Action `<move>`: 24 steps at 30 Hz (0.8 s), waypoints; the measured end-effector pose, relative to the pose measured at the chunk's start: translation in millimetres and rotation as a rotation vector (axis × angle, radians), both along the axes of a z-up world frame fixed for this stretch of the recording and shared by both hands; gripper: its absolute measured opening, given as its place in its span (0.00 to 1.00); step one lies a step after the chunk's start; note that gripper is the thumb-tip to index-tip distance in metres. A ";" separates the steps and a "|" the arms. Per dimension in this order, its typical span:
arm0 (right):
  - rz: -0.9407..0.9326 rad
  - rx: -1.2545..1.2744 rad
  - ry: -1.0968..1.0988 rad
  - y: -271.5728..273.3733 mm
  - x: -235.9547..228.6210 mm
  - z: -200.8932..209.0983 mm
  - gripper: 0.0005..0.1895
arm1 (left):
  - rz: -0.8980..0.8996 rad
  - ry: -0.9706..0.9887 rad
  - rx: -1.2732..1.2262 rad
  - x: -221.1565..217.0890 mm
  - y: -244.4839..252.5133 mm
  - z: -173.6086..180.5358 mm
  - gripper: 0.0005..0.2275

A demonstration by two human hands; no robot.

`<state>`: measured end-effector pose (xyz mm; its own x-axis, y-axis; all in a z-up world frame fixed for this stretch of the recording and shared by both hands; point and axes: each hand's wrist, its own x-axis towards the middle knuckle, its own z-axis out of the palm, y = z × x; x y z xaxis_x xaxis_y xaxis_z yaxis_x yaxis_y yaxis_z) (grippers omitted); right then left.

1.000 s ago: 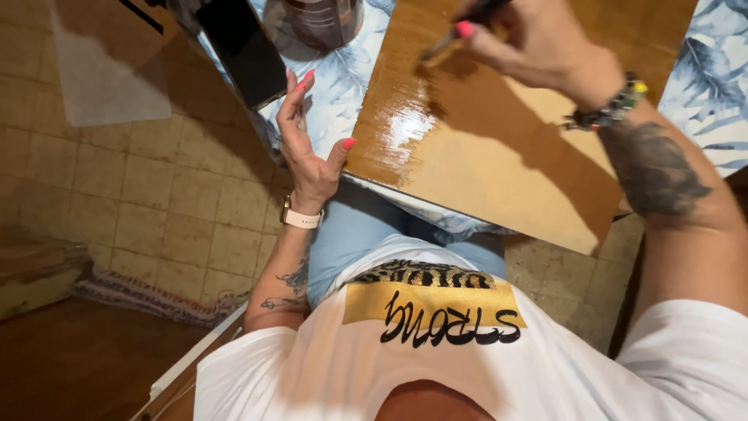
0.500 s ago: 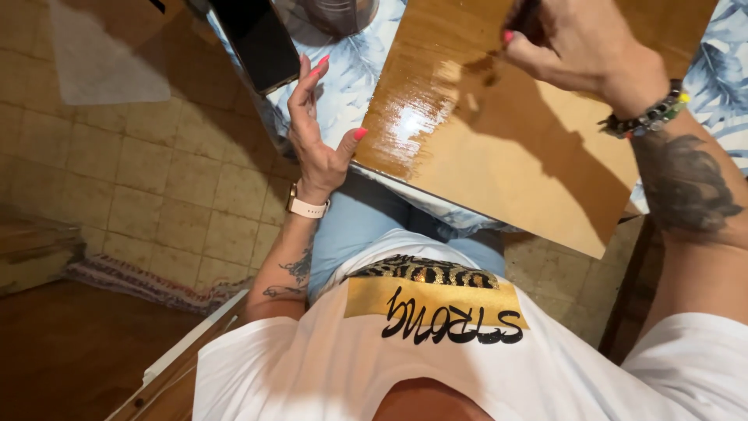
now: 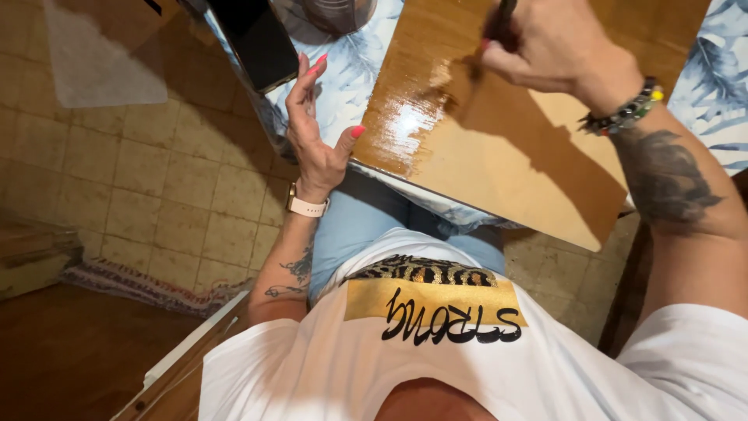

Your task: Applying wood stain to a wooden board using a paintbrush

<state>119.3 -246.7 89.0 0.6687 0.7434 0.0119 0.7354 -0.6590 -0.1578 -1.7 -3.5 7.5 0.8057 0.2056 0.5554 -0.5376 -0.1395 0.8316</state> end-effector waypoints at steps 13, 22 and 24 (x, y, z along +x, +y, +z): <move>0.103 0.137 0.206 26.6 8.2 -0.4 0.11 | 0.012 0.002 0.016 -0.6 0.2 1.2 0.28; -0.127 0.105 0.077 -34.8 -6.5 11.8 0.09 | -0.013 -0.003 -0.044 0.2 -0.1 0.1 0.27; -0.136 0.124 0.177 -4.0 -8.7 20.7 0.12 | -0.011 0.009 -0.042 -1.1 0.0 0.2 0.27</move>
<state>110.6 -250.6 109.8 0.7626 0.6462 -0.0287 0.5947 -0.7179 -0.3618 -2.7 -3.5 7.8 0.8129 0.2194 0.5394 -0.5316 -0.0985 0.8412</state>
